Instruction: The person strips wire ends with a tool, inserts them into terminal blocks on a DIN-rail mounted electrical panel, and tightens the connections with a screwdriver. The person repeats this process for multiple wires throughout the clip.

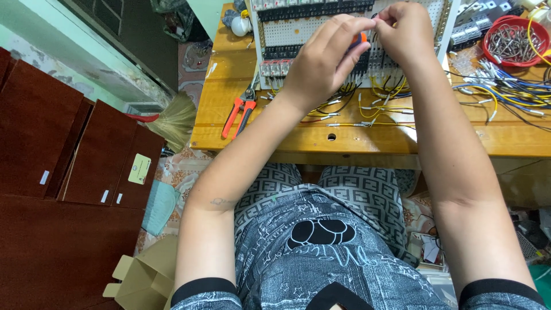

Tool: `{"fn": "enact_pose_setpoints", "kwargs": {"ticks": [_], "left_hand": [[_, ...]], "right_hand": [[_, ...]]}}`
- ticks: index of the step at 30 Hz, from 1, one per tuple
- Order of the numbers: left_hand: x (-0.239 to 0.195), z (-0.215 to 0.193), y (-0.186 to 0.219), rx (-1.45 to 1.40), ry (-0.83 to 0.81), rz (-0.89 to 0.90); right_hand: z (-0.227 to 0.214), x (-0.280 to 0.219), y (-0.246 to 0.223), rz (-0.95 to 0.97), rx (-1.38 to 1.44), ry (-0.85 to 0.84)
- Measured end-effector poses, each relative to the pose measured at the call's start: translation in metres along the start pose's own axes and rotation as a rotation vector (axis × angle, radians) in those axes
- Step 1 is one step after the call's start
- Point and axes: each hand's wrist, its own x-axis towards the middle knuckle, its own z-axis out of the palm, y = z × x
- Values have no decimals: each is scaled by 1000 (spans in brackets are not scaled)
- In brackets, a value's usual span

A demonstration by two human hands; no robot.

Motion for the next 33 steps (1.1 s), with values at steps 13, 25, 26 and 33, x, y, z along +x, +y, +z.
{"fn": "enact_pose_setpoints", "kwargs": {"ticks": [13,25,26,33], "left_hand": [[-6,26,19,697,-340,443],[-10,45,45,1077,-293,348],[-14,43,54,1140,-487,293],[-12,38,28,1097,-87,101]], "right_hand": [[9,-3,13,-4,-74,7],[10,1,10,-13,-122,34],[8,-1,9,-5,-105,23],[8,-4,9,-73,-154,64]]}}
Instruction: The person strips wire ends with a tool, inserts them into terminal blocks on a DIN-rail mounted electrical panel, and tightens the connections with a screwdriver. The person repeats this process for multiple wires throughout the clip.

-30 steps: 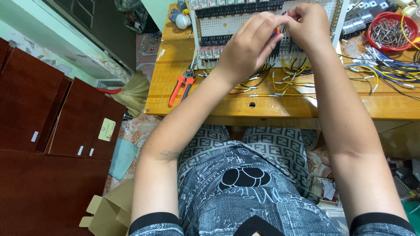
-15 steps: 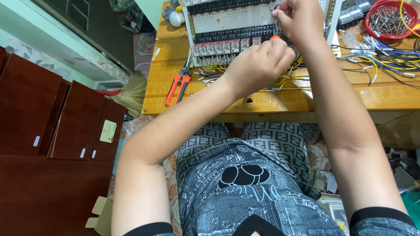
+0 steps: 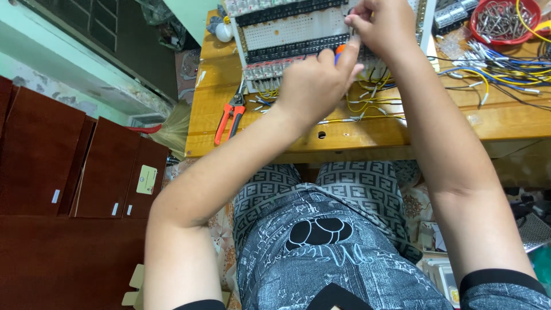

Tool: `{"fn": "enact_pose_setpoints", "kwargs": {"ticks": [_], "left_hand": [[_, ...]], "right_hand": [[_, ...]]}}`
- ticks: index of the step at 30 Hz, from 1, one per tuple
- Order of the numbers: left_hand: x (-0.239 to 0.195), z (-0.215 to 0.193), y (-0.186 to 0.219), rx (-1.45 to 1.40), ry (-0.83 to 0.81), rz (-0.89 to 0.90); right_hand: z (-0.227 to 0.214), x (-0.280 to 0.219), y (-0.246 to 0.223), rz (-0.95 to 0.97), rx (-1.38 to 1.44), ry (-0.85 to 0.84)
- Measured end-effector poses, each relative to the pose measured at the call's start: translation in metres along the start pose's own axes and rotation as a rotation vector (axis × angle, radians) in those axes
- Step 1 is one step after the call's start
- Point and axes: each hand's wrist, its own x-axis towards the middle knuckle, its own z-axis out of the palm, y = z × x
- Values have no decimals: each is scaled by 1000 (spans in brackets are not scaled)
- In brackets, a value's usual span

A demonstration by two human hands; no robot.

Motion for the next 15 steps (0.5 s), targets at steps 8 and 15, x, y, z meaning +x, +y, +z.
{"fn": "enact_pose_setpoints", "kwargs": {"ticks": [8,15], "left_hand": [[-2,-3,-28,-99,-65,81],[-2,-3,-27,-477,-383,247]], "right_hand": [[-1,4,-7,16,74,-59],[4,4,-3,61,113,-32]]}}
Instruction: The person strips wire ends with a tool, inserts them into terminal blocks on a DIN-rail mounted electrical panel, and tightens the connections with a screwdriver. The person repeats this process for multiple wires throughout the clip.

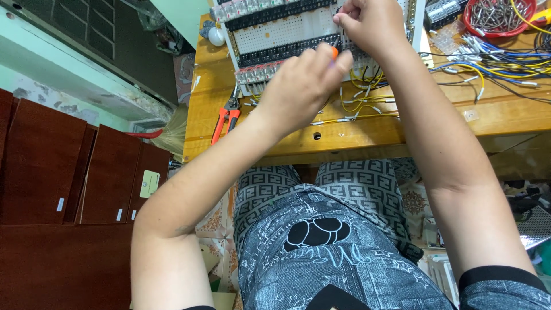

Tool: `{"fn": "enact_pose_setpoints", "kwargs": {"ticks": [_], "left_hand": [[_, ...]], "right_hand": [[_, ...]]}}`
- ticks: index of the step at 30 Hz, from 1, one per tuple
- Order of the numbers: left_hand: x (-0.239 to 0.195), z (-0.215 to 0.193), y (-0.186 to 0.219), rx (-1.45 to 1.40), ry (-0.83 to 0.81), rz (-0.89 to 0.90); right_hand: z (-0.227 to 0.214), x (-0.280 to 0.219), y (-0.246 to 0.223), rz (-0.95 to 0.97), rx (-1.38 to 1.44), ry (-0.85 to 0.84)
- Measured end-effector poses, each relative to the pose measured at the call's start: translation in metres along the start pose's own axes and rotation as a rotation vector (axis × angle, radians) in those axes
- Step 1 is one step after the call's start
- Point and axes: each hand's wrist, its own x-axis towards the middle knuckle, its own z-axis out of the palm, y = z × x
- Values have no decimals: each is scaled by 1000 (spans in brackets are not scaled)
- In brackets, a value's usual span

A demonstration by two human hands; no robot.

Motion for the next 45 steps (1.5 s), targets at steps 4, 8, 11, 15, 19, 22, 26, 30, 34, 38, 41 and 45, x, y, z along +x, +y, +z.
{"fn": "enact_pose_setpoints", "kwargs": {"ticks": [4,8,11,15,19,22,26,30,34,38,41,45], "left_hand": [[10,-1,17,454,264,92],[25,14,18,541,290,-240],[33,-6,14,399,119,-151],[27,-5,8,95,52,-91],[30,0,12,455,263,-27],[27,8,13,538,331,-113],[23,-7,17,500,66,-66],[24,-7,8,504,104,111],[32,7,0,405,193,122],[37,28,8,385,207,-45],[39,33,18,283,171,-208],[49,22,10,5,151,-436]], "right_hand": [[10,4,18,-15,-2,-29],[19,5,29,42,0,-67],[12,2,17,55,77,-30],[6,-3,10,30,149,-9],[14,-1,25,-12,36,10],[12,-5,22,-45,34,3],[13,-1,19,69,165,-47],[19,0,28,11,-47,-20],[22,3,32,-40,-111,13],[27,5,37,19,-65,-19],[17,2,26,-7,-97,-10],[14,-2,21,-62,-79,36]]}}
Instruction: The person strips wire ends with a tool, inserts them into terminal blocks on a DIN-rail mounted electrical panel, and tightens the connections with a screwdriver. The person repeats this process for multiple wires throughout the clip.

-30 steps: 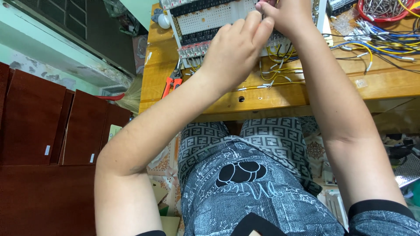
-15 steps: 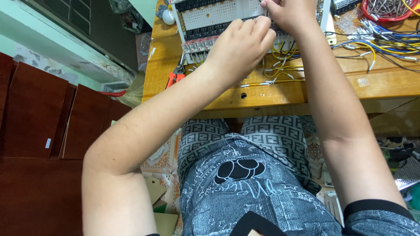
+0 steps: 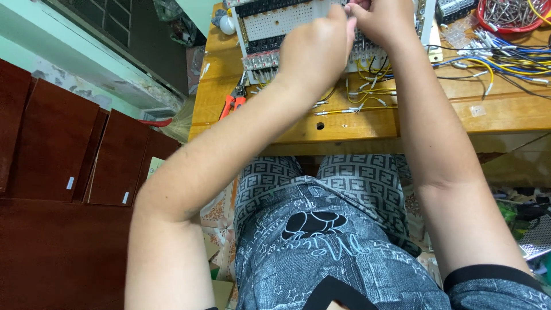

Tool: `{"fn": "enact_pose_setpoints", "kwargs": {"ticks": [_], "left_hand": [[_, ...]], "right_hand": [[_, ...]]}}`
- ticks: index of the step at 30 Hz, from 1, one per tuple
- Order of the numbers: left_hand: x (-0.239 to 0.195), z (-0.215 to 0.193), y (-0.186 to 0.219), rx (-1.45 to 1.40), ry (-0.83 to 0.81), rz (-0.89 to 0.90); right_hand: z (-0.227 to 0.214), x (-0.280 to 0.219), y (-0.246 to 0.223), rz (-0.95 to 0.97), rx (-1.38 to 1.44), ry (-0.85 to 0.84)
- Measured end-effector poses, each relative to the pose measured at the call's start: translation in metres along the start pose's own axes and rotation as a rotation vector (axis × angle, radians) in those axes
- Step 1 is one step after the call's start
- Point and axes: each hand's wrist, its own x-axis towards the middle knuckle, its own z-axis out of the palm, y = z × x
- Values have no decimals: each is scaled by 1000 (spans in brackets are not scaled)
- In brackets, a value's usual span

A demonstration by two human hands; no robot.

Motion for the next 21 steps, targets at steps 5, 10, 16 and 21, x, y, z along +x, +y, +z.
{"fn": "enact_pose_setpoints", "kwargs": {"ticks": [5,10,16,21], "left_hand": [[8,-53,-3,-153,-327,64],[3,-3,-19,229,39,265],[6,-17,-16,159,-81,295],[7,-9,-23,364,184,581]], "right_hand": [[-27,-3,-27,50,55,-53],[-21,-1,-22,22,21,2],[-19,1,-18,59,50,-12],[-19,-2,-19,60,107,-1]]}}
